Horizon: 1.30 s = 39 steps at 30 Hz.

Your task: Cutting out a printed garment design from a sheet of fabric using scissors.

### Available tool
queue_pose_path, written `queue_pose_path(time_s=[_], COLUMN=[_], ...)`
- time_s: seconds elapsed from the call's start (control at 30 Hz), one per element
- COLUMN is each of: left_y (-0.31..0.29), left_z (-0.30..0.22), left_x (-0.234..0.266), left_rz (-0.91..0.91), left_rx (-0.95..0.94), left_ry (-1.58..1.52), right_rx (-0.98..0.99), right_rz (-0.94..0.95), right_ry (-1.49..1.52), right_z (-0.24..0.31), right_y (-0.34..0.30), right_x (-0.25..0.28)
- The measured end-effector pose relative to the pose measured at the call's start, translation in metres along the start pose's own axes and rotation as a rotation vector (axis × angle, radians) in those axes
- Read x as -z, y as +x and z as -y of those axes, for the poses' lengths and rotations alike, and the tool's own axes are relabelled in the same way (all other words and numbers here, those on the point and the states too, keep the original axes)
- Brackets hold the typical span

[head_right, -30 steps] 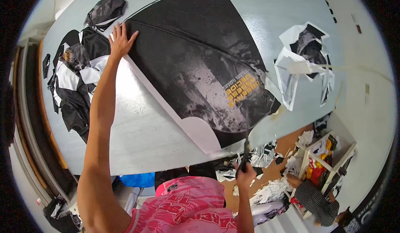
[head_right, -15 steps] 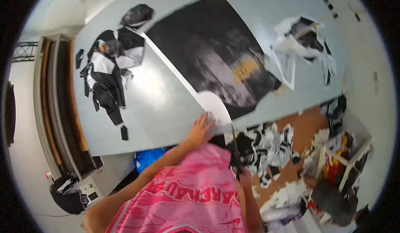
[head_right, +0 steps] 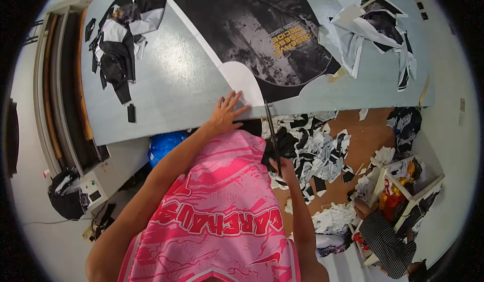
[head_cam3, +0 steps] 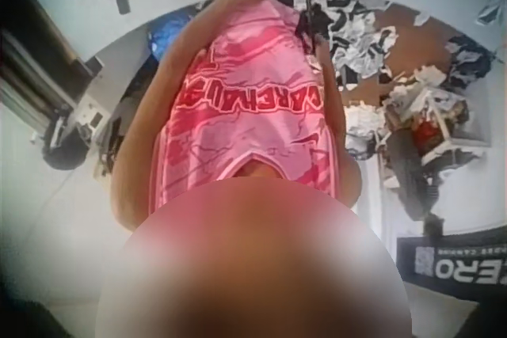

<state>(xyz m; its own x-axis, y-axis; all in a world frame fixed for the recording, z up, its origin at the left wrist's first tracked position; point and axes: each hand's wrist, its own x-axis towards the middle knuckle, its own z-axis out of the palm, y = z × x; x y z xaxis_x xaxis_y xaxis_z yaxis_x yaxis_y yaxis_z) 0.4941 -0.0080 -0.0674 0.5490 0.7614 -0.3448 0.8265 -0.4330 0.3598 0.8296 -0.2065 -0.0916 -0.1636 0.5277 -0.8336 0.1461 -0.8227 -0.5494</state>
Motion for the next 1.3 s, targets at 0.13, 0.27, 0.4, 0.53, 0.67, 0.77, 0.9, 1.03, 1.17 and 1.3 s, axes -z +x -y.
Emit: queue_pose_path(time_s=[0.13,0.27,0.4,0.53,0.67,0.77,0.9,1.03,1.17,1.3], left_y=[-0.001,-0.005,-0.008,-0.01,-0.014,-0.017,-0.015,-0.015,-0.02,-0.02], left_z=[0.0,0.002,0.0,0.004,0.005,0.008,0.013,0.009,0.006,0.007], left_x=[-0.008,-0.016,-0.015,-0.017,-0.02,-0.027,-0.027,-0.019,-0.018,-0.021], left_rz=[-0.046,-0.057,-0.043,-0.068,-0.075,-0.135,-0.141,-0.093,-0.054,-0.05], left_rx=[0.036,0.042,0.078,0.076,0.083,0.075,0.07,0.087,0.108,0.115], left_ry=[-0.032,-0.024,-0.031,-0.031,-0.044,-0.075,-0.072,-0.054,-0.061,-0.074], right_rx=[-0.009,0.037,0.1,0.124,0.112,0.086,0.119,0.055,0.047,0.041], right_rz=[-0.022,-0.02,-0.019,-0.021,-0.055,-0.033,0.042,0.059,0.007,-0.034], right_ry=[0.026,0.004,-0.078,-0.077,-0.186,-0.235,-0.145,-0.104,-0.174,-0.246], right_z=[0.023,0.028,0.045,0.049,0.045,0.049,0.071,0.08,0.091,0.1], right_y=[0.03,0.035,0.037,0.041,0.035,0.028,0.032,0.061,0.071,0.067], right_x=[-0.01,-0.019,-0.022,-0.022,-0.02,-0.018,-0.019,-0.015,-0.015,-0.009])
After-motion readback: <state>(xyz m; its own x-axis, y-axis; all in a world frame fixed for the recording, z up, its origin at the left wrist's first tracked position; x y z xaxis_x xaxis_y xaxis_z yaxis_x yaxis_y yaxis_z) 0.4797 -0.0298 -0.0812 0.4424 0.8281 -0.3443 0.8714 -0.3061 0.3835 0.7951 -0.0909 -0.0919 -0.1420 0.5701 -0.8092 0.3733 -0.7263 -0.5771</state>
